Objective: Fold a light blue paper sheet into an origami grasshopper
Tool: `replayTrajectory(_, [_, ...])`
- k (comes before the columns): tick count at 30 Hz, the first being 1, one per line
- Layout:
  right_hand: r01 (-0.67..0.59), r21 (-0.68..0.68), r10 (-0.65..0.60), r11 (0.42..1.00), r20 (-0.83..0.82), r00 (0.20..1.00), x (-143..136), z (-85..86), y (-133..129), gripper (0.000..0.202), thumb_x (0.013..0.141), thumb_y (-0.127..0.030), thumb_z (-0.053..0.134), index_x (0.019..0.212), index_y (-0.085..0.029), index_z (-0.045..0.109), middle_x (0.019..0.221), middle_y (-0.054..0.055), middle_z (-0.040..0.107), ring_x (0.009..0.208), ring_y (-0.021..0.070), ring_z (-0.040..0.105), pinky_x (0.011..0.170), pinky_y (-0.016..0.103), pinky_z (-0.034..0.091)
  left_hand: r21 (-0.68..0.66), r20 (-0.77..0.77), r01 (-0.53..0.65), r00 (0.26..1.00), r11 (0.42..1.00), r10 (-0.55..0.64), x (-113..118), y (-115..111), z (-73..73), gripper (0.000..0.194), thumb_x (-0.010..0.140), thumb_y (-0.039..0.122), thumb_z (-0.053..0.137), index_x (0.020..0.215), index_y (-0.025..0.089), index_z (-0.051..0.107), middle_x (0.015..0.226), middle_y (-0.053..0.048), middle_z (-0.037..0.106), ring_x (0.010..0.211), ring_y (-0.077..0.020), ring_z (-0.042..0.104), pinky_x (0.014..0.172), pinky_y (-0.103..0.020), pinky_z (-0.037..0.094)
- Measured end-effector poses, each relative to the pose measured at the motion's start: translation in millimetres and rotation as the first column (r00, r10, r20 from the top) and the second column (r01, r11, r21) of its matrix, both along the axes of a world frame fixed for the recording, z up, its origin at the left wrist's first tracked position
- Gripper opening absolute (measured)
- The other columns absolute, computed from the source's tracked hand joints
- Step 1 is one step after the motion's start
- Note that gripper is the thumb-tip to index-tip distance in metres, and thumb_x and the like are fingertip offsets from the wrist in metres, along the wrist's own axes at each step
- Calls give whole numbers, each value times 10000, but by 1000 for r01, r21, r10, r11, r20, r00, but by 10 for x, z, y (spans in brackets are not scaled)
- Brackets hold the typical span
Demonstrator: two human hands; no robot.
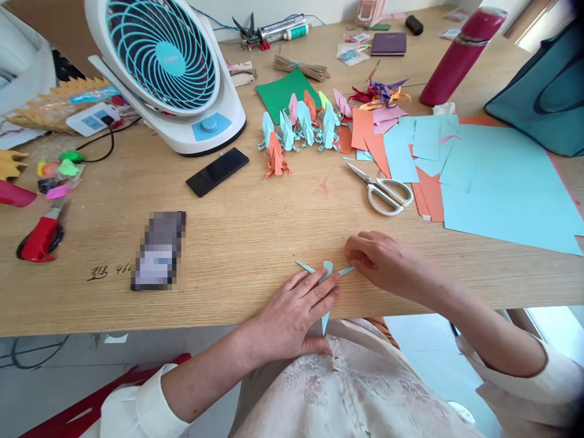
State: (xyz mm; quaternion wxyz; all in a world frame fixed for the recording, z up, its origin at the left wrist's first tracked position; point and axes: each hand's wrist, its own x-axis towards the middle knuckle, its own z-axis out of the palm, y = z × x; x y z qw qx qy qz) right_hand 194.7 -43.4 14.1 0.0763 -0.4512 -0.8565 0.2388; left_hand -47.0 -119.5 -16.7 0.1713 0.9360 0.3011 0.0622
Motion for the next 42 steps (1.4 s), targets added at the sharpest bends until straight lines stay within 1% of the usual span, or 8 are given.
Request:
replayTrajectory(3, [-210,75,217,975,-107,970,195,-29,14,235,956,-127,414,1028,-181,632,936,75,609,779,169,568,685,273,419,21,14,12,1000,1000,-13,-8,1,-25,835,875,716,457,1473,140,376,1577,-149,354,1495,-321,224,1176,-500,244])
replayTrajectory(6, [-479,216,500,851,-49,865,338,-69,61,333,994,-159,372,1233,-200,600,1046,105,623,899,214,558,799,347,436,32,15,44,999,999,-45,-50,40,-36,828,892,696,448,1480,118,365,1590,-148,327,1509,-307,186,1179,-488,253])
replayTrajectory(9, [-594,265,608,760,34,793,396,-96,120,344,1009,-192,368,1266,-196,596,1058,105,639,879,217,542,804,371,431,5,25,105,994,994,-105,-123,134,2,767,919,636,469,1495,144,353,1597,-121,320,1520,-274,163,1188,-454,266])
replayTrajectory(12, [-618,268,636,739,23,771,418,-106,146,355,1015,-182,346,1261,-180,602,1042,100,642,857,207,538,793,364,431,-41,59,194,980,980,-192,-198,238,67,773,919,632,480,1519,173,317,1594,-110,330,1521,-255,171,1191,-431,286])
replayTrajectory(21, [-692,283,696,664,101,710,349,-89,197,332,1030,-251,370,1263,-207,601,966,83,633,816,208,533,763,377,421,-68,66,242,969,968,-238,-219,318,89,745,933,628,465,1469,116,392,1552,-130,404,1517,-276,182,1210,-437,273])
replayTrajectory(33, [-743,355,760,568,122,639,312,-140,300,344,1024,-170,379,1290,-249,583,1001,46,657,793,180,561,780,389,447,-74,59,207,977,976,-203,-224,292,71,633,975,591,403,1430,154,449,1558,-121,397,1510,-267,214,1215,-419,274])
replayTrajectory(37, [-743,393,769,542,123,627,351,-141,297,315,1014,-132,392,1186,-224,639,1035,49,663,795,174,570,788,388,463,-89,48,190,981,978,-187,-209,297,111,652,970,585,423,1441,134,432,1570,-158,362,1501,-268,241,1193,-415,309])
replayTrajectory(42, [-724,407,764,558,89,639,425,-162,275,280,1020,-147,394,1110,-153,659,1110,88,665,826,183,580,782,407,489,-98,37,198,980,975,-195,-200,296,132,680,957,578,460,1446,106,429,1571,-176,348,1498,-286,244,1185,-436,314])
